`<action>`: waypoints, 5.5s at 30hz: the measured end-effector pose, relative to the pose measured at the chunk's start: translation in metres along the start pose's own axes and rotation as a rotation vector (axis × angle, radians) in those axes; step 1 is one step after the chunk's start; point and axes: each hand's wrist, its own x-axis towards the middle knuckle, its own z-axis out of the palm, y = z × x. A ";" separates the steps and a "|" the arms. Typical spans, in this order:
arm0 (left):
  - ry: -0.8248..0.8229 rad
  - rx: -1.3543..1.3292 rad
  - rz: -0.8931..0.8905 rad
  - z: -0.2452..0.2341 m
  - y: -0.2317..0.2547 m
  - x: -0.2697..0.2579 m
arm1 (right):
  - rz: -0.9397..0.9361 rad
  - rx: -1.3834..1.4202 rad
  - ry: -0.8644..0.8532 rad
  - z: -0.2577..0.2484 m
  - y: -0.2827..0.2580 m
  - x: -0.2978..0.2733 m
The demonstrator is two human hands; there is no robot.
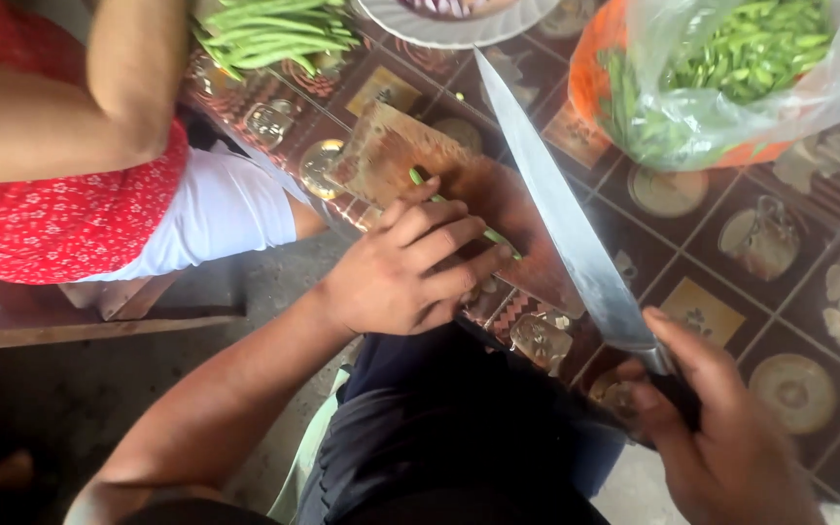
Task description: Chopping green beans on a wooden cutting board using a chef's knife.
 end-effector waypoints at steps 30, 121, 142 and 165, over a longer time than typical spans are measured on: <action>0.087 0.133 -0.004 0.005 0.015 0.006 | 0.024 -0.923 -0.207 0.005 -0.050 -0.008; 0.212 -0.010 -0.027 0.026 -0.005 -0.002 | -0.084 -0.873 -0.150 0.016 -0.037 -0.004; 0.198 -0.012 -0.001 0.021 -0.011 -0.003 | -0.065 -0.953 -0.268 0.034 -0.091 0.046; 0.186 -0.053 -0.022 0.013 -0.009 -0.006 | 0.015 -1.048 -0.223 0.029 -0.105 0.038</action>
